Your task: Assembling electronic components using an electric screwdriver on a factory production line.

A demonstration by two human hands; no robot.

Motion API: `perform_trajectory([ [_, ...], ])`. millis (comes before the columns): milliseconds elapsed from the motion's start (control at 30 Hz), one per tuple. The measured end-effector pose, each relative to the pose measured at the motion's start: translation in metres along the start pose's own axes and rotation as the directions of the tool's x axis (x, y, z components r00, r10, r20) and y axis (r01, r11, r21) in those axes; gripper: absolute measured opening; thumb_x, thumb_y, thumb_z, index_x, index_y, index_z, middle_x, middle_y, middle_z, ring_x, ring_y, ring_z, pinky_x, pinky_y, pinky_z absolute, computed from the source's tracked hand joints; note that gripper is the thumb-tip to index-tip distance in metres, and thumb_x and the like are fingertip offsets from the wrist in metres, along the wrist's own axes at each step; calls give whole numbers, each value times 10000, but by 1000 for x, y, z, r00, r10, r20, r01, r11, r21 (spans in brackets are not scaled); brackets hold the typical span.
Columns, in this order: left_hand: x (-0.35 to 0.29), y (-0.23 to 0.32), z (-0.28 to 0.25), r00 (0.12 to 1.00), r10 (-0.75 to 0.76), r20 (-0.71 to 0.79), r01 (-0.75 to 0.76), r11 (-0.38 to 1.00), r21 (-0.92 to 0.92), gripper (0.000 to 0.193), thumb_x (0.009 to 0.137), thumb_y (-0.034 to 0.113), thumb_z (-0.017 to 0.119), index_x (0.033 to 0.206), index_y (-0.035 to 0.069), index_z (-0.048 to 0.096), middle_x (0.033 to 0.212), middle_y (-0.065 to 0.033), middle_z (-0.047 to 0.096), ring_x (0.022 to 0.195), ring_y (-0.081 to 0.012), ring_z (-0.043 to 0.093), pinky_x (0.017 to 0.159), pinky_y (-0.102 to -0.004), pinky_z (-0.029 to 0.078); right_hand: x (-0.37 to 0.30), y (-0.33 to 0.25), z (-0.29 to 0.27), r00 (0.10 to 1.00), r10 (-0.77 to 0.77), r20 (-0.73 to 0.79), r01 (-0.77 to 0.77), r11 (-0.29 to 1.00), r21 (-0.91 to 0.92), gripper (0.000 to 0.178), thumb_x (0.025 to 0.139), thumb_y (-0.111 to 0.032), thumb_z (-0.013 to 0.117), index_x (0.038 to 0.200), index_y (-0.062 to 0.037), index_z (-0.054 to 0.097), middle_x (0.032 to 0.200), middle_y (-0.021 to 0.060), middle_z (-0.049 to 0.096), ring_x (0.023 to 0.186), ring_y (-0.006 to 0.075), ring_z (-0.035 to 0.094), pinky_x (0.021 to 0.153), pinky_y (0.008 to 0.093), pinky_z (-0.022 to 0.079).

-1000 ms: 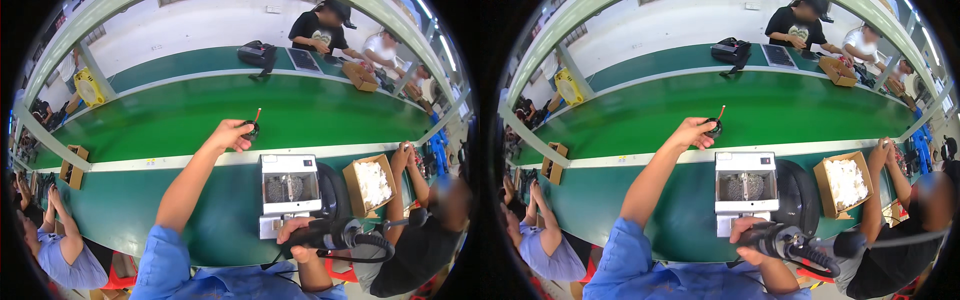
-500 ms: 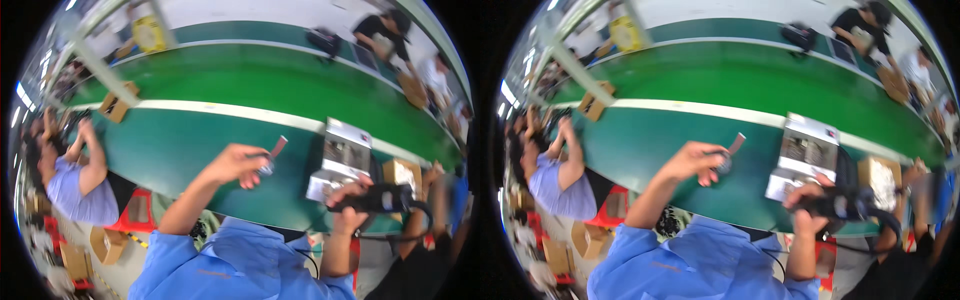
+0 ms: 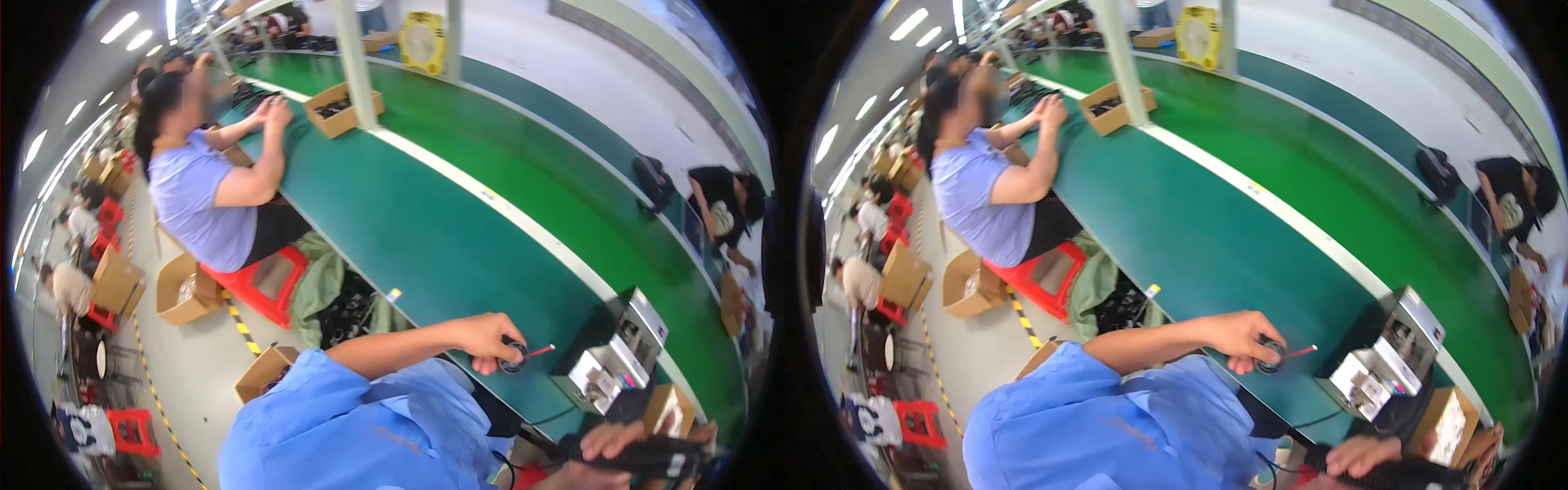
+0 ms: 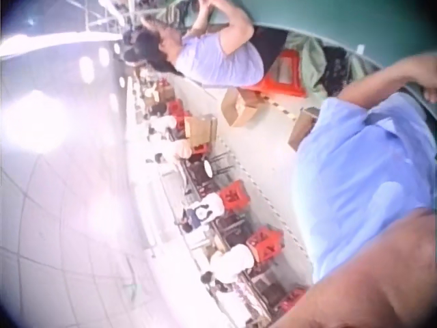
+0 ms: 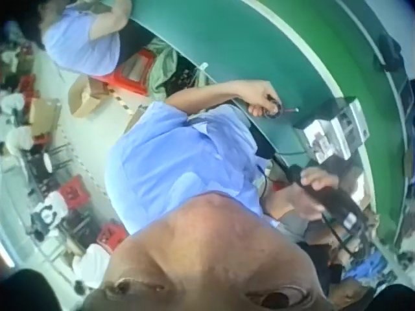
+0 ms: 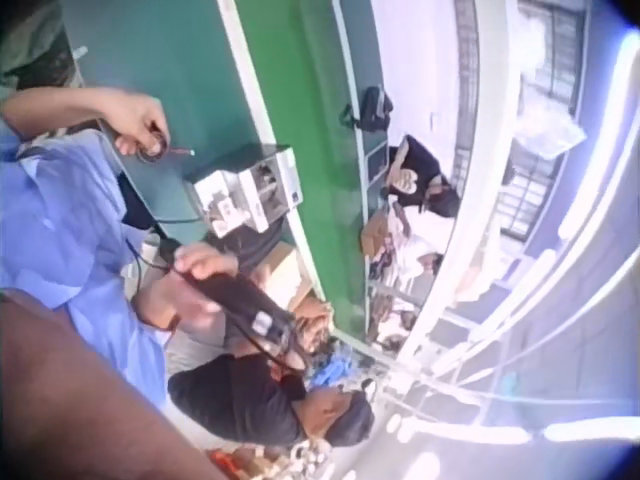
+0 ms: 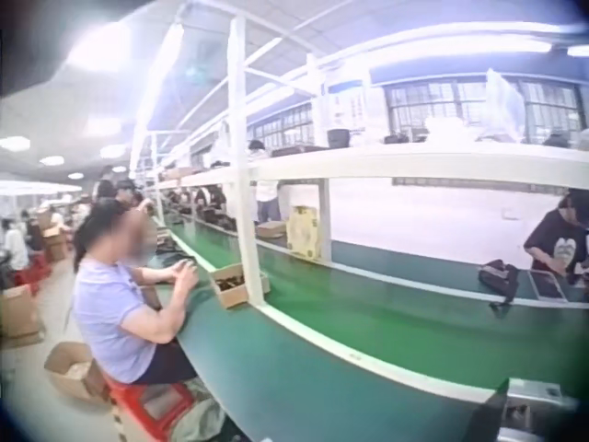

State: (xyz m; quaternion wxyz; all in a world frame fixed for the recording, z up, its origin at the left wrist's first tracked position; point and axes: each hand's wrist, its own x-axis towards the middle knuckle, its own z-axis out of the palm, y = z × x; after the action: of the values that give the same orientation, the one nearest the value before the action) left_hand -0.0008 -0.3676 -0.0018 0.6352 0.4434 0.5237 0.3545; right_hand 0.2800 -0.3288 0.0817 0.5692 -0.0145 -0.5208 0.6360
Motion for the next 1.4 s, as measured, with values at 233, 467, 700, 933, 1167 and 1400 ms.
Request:
perform_trajectory([
  [233, -26, -7, 3, 987, 31, -158, -61, 980, -190, 316, 908, 210, 608, 1176, 43, 603, 637, -104, 635, 495, -147, 634, 410, -259, 527, 20, -24, 36, 921, -28, 388, -138, 908, 395, 263, 939, -279, 491, 929, -18, 462, 810, 192, 568, 751, 323, 584, 752, 479, 461],
  [467, -46, -9, -6, 969, -2, -247, -65, 963, -263, 377, 901, 245, 630, 1222, 52, 584, 665, -109, 650, 512, -135, 641, 444, -239, 536, 32, -27, 36, 854, 7, 519, -304, 817, 490, 318, 1008, -298, 295, 935, -66, 500, 915, 218, 634, 792, 366, 578, 789, 456, 441],
  [700, -47, -5, -14, 961, -27, -274, -59, 953, -298, 358, 911, 213, 619, 1228, 52, 581, 657, -105, 648, 505, -125, 634, 444, -223, 528, 37, -35, 64, 945, 118, 305, -227, 908, 352, 101, 950, -168, 503, 889, -101, 459, 769, 149, 606, 688, 255, 581, 720, 355, 466],
  [933, -36, 2, -10, 970, -3, -242, -68, 956, -285, 365, 908, 213, 623, 1230, 46, 579, 648, -98, 646, 501, -121, 631, 443, -222, 523, 38, -32, 72, 971, 40, 237, -116, 941, 317, 109, 959, -176, 482, 906, -84, 459, 764, 135, 591, 718, 253, 599, 719, 365, 469],
  [1167, -22, 4, -1, 982, -24, -188, -21, 972, -233, 376, 901, 238, 642, 1228, 60, 590, 675, -85, 658, 510, -118, 627, 450, -230, 519, 21, -5, 76, 968, -238, -80, 250, 937, 242, 498, 888, -490, 557, 1032, -22, 472, 692, 89, 498, 614, 263, 549, 618, 386, 468],
  [1400, -11, 3, 8, 986, -7, -167, -25, 982, -187, 364, 898, 200, 644, 1213, 26, 589, 670, -89, 645, 502, -118, 614, 438, -233, 514, 21, -4, 37, 981, -159, -111, 163, 986, 29, 853, 855, -632, 498, 1474, -127, 199, 811, 191, 588, 610, 332, 583, 569, 476, 492],
])
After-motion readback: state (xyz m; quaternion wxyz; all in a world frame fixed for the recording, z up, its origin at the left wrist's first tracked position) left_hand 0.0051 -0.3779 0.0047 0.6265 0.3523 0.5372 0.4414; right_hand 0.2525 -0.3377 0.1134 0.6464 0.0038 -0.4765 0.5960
